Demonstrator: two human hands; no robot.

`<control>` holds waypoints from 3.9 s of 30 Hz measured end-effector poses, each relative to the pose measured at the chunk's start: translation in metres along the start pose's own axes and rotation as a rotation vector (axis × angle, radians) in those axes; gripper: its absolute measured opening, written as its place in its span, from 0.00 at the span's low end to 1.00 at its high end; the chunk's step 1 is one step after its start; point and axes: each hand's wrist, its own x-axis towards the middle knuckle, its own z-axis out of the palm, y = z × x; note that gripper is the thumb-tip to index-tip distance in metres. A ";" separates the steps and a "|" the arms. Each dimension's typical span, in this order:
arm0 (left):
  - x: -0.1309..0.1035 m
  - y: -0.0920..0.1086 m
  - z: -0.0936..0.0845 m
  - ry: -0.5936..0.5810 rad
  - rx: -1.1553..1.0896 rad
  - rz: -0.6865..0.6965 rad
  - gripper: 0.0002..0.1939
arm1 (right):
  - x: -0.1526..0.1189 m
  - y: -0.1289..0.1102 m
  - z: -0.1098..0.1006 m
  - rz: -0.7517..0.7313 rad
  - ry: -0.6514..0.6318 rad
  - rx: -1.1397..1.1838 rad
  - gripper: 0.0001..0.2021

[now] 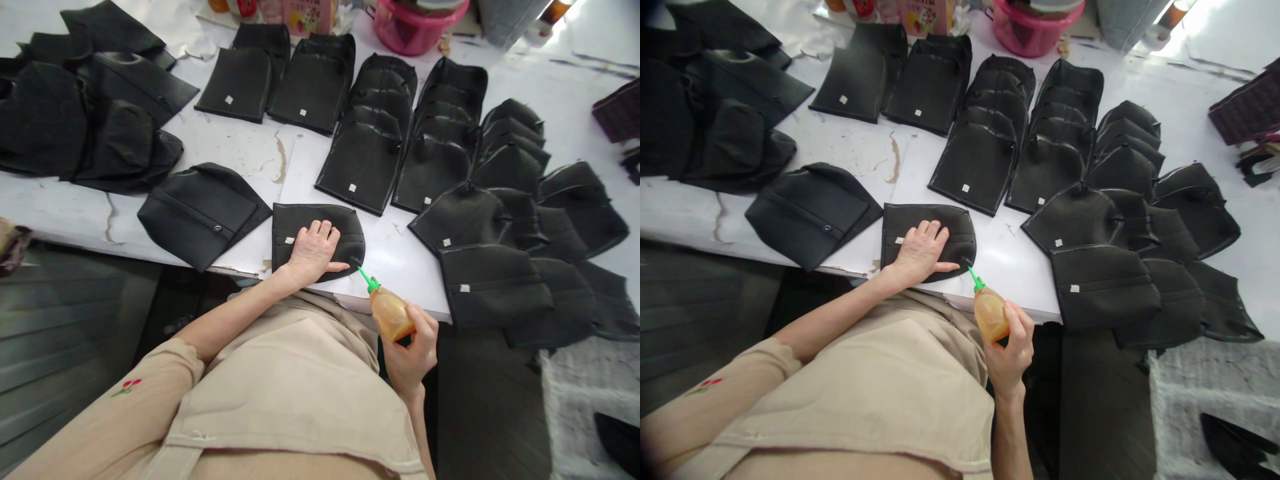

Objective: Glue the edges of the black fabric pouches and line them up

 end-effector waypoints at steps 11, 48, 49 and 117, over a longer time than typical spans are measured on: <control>0.000 0.000 -0.001 -0.016 -0.011 -0.009 0.41 | 0.005 -0.002 0.005 0.006 0.004 0.020 0.27; 0.001 -0.001 -0.005 -0.024 -0.045 -0.020 0.38 | -0.011 -0.032 0.014 0.142 -0.123 0.174 0.32; 0.001 -0.001 -0.004 -0.020 -0.048 -0.021 0.38 | -0.012 -0.033 0.016 0.148 -0.131 0.182 0.32; -0.068 -0.092 0.007 0.043 -0.381 -0.490 0.13 | 0.036 -0.015 0.063 0.839 -0.259 1.006 0.21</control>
